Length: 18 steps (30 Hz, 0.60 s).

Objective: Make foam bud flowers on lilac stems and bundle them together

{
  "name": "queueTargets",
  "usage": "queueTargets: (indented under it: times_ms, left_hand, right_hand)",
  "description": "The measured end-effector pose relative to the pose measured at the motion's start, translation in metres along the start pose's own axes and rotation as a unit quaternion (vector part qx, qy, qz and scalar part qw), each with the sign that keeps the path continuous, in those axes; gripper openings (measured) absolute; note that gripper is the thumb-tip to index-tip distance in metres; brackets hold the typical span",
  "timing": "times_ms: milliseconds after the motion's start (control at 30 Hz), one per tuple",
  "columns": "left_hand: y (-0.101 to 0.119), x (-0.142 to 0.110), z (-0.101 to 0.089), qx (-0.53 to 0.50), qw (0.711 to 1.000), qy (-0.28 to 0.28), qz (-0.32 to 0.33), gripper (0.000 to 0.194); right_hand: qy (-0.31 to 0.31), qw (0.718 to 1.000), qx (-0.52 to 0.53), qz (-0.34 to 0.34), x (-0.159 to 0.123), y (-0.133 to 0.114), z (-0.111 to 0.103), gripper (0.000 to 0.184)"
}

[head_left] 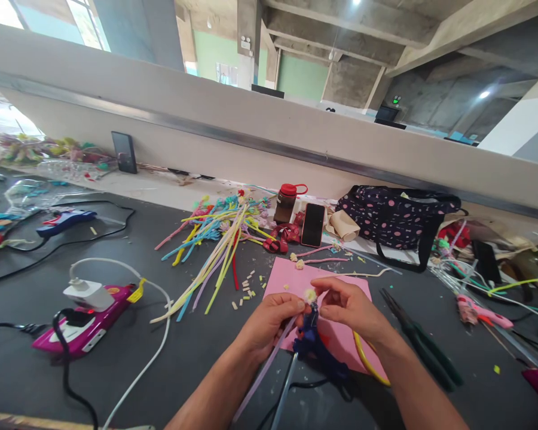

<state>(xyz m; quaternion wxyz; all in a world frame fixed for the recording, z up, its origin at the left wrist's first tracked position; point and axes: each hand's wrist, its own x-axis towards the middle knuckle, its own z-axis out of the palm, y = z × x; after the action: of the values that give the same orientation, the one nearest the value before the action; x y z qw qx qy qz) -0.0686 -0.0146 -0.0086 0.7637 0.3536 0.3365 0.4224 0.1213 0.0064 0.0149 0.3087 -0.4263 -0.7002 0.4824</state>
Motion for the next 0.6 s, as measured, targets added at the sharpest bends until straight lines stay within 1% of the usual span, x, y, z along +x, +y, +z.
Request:
queueTargets:
  times_ms: [67,133,333,433,600]
  left_hand:
    - [-0.0017,0.0005,0.0014,0.010,1.000,-0.016,0.010,0.020]
    - [-0.0022,0.0001,0.0015,0.024,0.999,-0.022,0.007,0.024]
    - [-0.0026,-0.0008,-0.0004,0.097,0.995,0.007,-0.023,0.026]
    - [-0.0026,-0.0009,-0.0001,0.091,0.995,0.015,-0.033,0.026]
    - [-0.0005,-0.0009,0.0010,0.079,0.996,0.010,-0.037,0.022]
  right_hand:
    - [-0.032,0.999,0.025,-0.011,0.0049,-0.0028,0.0022,0.049]
    - [-0.048,0.998,0.017,-0.027,0.0072,-0.0055,0.0050,0.048]
    - [-0.027,0.995,-0.060,-0.076,0.0065,-0.0097,0.0104,0.032]
    - [-0.027,0.994,-0.062,-0.085,0.0064,-0.0096,0.0106,0.026]
    - [-0.027,0.995,-0.059,-0.080,0.0079,-0.0103,0.0101,0.027]
